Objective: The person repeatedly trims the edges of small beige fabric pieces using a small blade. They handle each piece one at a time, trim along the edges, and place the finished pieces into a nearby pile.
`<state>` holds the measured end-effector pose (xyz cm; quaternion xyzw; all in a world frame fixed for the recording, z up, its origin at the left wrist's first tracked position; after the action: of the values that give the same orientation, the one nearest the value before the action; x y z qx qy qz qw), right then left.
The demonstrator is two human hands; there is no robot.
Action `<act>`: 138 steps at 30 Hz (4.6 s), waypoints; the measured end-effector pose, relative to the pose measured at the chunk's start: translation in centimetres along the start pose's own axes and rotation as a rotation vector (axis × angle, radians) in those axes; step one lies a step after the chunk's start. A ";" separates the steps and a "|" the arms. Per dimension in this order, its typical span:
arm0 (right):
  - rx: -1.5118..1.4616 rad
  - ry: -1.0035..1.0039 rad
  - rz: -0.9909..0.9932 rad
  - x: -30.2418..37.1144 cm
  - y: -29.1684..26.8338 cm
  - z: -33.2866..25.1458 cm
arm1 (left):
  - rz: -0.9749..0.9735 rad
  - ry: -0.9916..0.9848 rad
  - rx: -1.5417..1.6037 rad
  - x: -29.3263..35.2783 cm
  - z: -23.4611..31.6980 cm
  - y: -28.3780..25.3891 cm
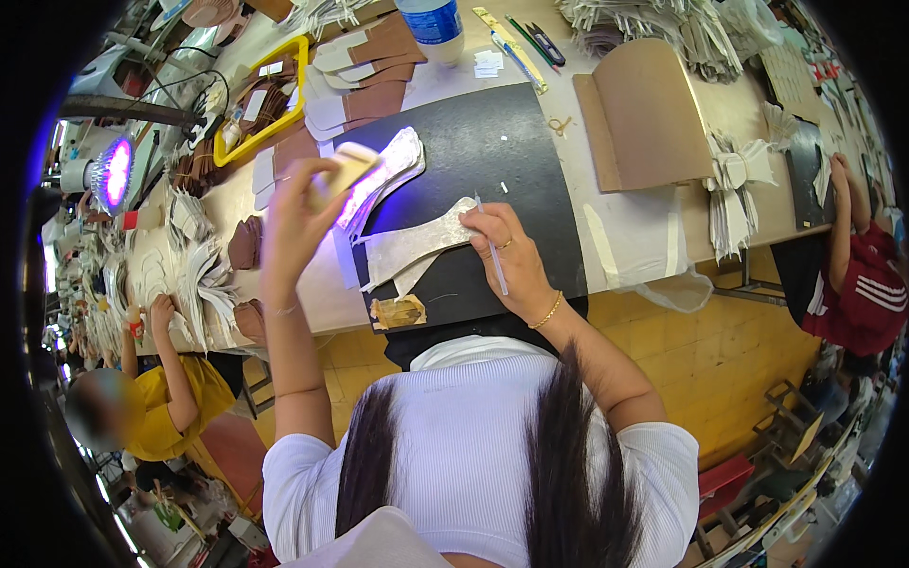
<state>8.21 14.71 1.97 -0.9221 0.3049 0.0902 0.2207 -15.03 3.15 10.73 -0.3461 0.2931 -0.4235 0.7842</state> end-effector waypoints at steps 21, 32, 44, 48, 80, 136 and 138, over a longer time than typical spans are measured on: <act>-0.116 0.096 0.127 0.2 -2.2 1.3 | -0.074 0.244 0.085 4.7 3.5 10.7; -0.096 0.102 0.131 0.6 -2.1 1.5 | -0.055 0.237 0.060 4.8 3.7 11.4; 0.192 -0.041 0.060 -0.7 -1.8 -0.7 | -0.049 0.261 0.032 4.9 3.9 11.9; 0.255 -0.059 0.032 -1.1 -1.3 -0.9 | -0.053 0.266 0.023 5.0 4.1 11.9; 0.100 -0.280 0.000 1.5 -1.9 -1.6 | -0.393 -0.141 0.339 2.4 1.2 11.7; -0.060 0.023 0.172 2.3 -1.8 1.1 | -0.077 0.302 -0.009 4.7 3.3 11.2; 0.002 0.007 0.161 2.1 -2.0 0.9 | -0.065 0.311 0.002 4.8 3.4 11.4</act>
<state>11.12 15.45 1.25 -0.8946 0.3789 0.1042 0.2128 -4.98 4.55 2.89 -0.2847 0.3995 -0.4973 0.7156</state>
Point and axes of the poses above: each hand's wrist, its own x-axis away from the middle knuckle, its own y-axis out of the palm, z = x × y, the point moved 7 cm from there along -x, towards the middle knuckle, and after that the axes turned 3 degrees about -z, right-handed, at the moved point
